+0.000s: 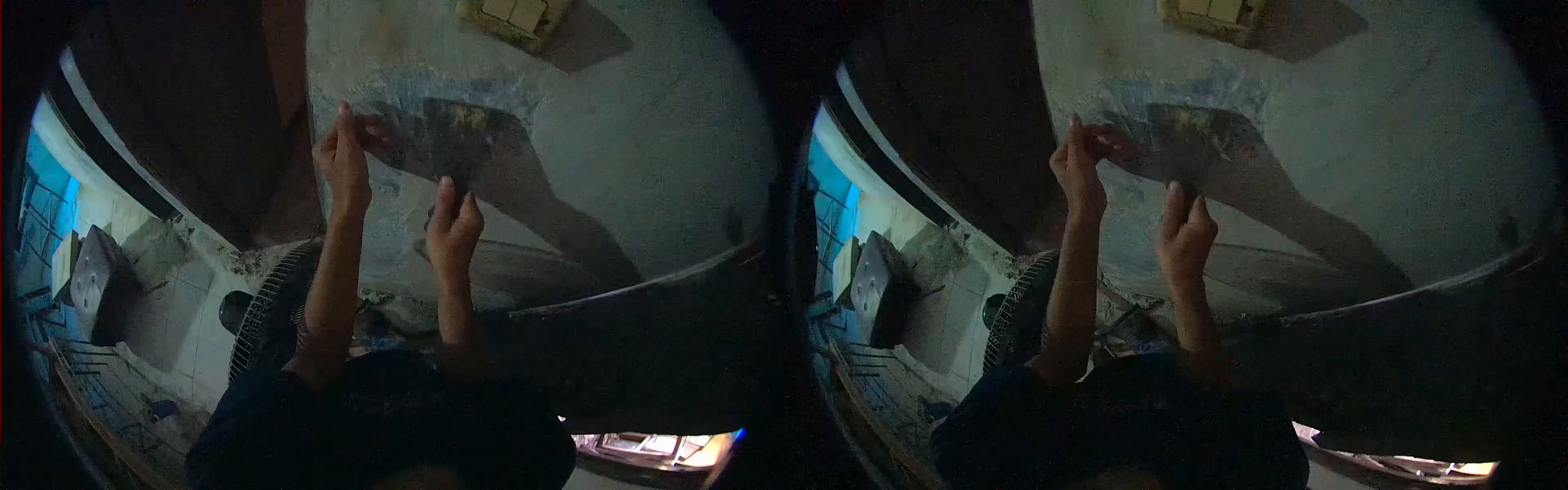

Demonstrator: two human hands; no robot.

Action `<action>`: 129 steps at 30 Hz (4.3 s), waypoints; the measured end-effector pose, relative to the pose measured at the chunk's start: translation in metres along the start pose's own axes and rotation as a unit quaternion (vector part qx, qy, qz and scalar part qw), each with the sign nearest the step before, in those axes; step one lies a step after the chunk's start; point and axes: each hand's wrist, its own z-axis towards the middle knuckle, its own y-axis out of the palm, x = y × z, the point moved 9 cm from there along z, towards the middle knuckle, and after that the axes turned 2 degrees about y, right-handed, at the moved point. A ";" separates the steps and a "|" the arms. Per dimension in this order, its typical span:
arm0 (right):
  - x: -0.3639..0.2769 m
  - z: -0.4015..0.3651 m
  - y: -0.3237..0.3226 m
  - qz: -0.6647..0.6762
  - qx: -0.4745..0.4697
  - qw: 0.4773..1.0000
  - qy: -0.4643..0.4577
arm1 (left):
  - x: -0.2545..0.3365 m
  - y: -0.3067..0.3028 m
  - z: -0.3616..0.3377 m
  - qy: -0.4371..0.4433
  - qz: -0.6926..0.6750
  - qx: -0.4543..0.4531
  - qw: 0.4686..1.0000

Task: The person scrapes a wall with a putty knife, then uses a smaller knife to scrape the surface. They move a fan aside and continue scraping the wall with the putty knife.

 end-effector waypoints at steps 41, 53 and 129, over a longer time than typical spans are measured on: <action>-0.043 0.009 -0.012 -0.039 -0.043 0.998 0.027 | 0.050 -0.030 -0.062 0.102 -0.012 0.059 0.993; -0.010 -0.005 -0.003 0.070 -0.059 0.992 0.090 | 0.067 -0.039 -0.070 0.150 -0.044 0.051 0.986; -0.030 0.019 0.001 0.014 0.024 0.999 -0.031 | 0.041 -0.041 -0.063 0.118 -0.038 0.034 0.992</action>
